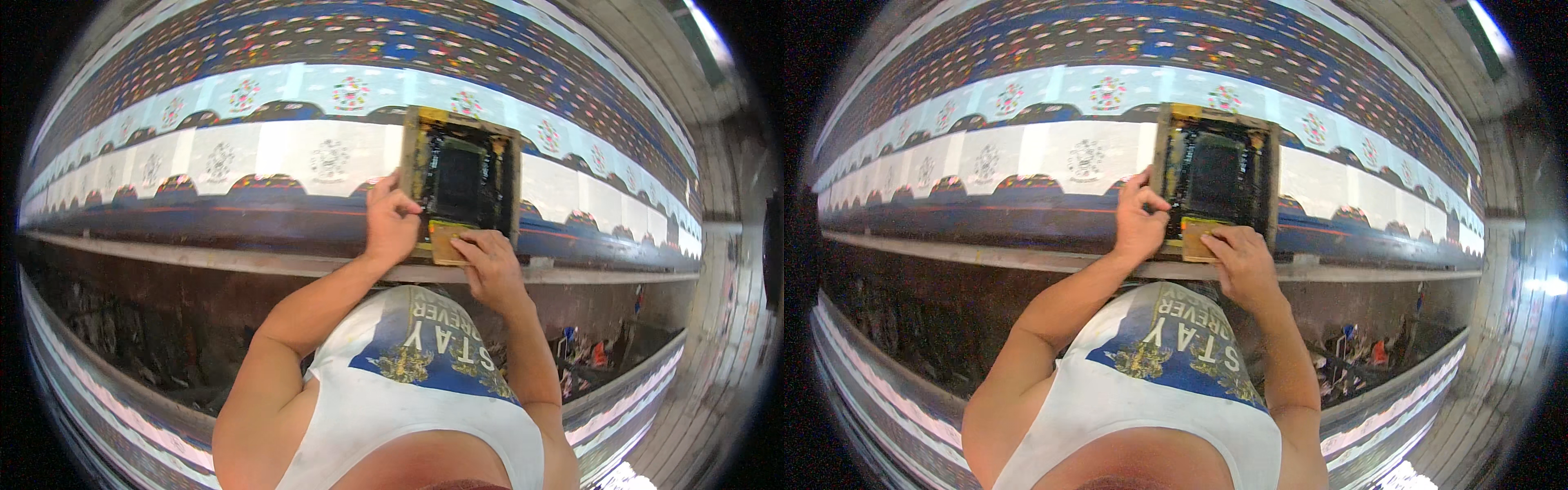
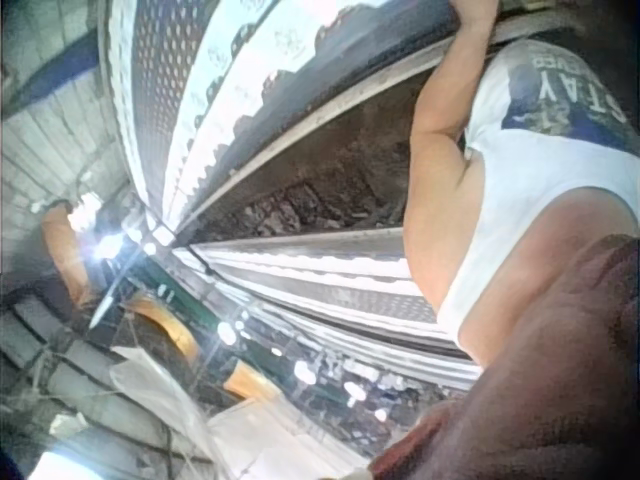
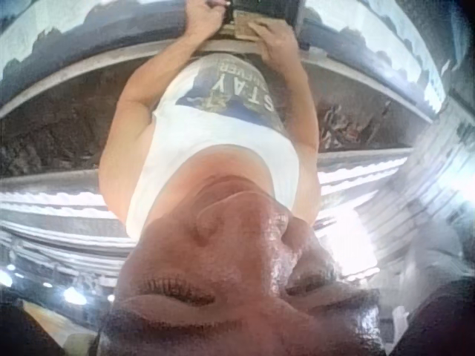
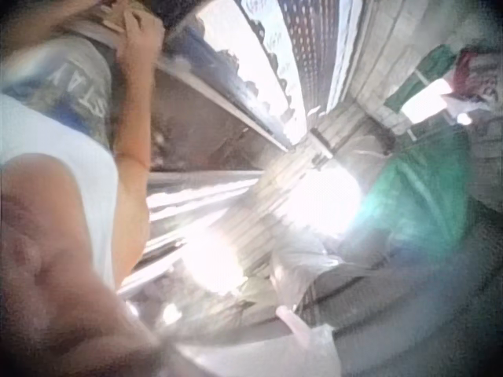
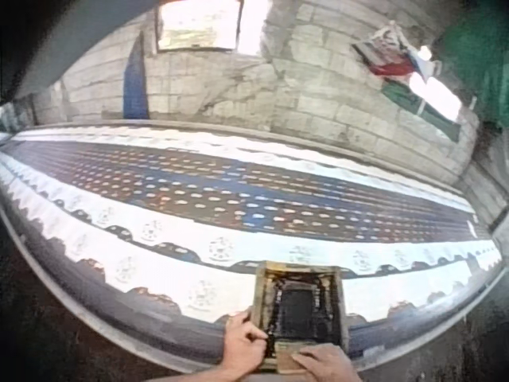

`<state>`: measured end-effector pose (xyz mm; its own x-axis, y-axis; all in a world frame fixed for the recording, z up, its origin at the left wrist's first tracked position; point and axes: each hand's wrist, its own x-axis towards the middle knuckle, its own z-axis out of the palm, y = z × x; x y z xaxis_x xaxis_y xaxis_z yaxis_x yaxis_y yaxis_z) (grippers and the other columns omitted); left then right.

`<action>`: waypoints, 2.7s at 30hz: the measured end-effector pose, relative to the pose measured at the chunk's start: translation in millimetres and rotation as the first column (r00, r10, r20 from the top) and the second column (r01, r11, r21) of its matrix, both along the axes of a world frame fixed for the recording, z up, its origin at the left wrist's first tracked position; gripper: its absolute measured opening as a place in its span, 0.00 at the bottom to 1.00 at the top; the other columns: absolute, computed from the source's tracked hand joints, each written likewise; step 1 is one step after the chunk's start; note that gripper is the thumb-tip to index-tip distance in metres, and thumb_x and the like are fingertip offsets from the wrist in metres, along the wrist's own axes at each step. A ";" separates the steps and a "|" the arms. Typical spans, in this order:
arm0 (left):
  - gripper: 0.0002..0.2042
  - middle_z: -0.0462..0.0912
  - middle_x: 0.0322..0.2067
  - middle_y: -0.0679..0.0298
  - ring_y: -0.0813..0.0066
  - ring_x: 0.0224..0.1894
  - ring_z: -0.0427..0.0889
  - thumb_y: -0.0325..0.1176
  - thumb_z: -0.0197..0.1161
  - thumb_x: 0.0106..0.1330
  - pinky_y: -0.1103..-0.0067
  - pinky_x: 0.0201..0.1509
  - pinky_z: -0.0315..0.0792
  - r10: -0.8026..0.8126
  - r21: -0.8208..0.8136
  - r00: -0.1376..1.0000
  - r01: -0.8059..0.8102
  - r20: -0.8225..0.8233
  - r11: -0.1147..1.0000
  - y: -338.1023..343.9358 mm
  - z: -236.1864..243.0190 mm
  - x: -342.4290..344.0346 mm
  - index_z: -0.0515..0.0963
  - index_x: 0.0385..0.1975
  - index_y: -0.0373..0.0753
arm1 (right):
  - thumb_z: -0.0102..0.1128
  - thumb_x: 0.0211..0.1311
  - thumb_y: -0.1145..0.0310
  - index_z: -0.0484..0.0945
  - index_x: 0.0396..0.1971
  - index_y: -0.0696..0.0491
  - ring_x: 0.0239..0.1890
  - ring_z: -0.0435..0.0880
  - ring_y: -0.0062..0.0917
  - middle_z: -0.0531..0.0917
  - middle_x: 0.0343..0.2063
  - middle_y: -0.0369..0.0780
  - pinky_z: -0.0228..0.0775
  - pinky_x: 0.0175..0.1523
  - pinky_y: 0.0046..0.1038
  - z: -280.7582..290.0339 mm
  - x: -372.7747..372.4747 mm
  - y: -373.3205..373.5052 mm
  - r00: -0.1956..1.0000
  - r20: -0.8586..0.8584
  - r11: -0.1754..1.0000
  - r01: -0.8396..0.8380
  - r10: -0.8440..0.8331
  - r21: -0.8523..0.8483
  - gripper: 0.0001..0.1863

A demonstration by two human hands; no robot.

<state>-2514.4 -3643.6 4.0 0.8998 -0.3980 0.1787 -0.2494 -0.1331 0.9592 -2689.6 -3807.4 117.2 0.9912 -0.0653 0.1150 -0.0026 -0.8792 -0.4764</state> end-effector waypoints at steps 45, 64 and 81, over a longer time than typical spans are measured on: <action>0.10 0.77 0.75 0.42 0.41 0.74 0.74 0.14 0.69 0.53 0.59 0.78 0.67 -0.010 -0.031 0.999 0.009 -0.039 0.999 -217.0 4.3 -151.7 0.83 0.26 0.41 | 0.67 0.54 0.84 0.87 0.56 0.56 0.62 0.86 0.48 0.86 0.57 0.47 0.78 0.66 0.48 3.1 -142.1 -228.5 0.996 0.023 0.994 -0.083 0.085 -0.073 0.26; 0.11 0.80 0.71 0.44 0.55 0.71 0.82 0.14 0.69 0.66 0.67 0.73 0.75 -0.084 -0.035 0.957 0.077 -0.277 0.996 -210.2 19.7 -127.6 0.87 0.43 0.37 | 0.56 0.64 0.82 0.88 0.59 0.48 0.60 0.88 0.48 0.90 0.56 0.47 0.80 0.66 0.48 1.9 7.3 -343.6 0.999 0.000 0.999 0.038 -0.038 -0.035 0.26; 0.07 0.80 0.71 0.46 0.54 0.71 0.81 0.15 0.71 0.67 0.66 0.75 0.72 -0.098 0.043 0.976 0.108 -0.196 0.993 -204.6 16.3 -120.9 0.86 0.37 0.36 | 0.63 0.56 0.84 0.89 0.57 0.53 0.54 0.86 0.45 0.88 0.50 0.43 0.78 0.62 0.47 3.5 -124.4 -236.5 1.000 -0.003 1.000 -0.023 0.023 -0.007 0.27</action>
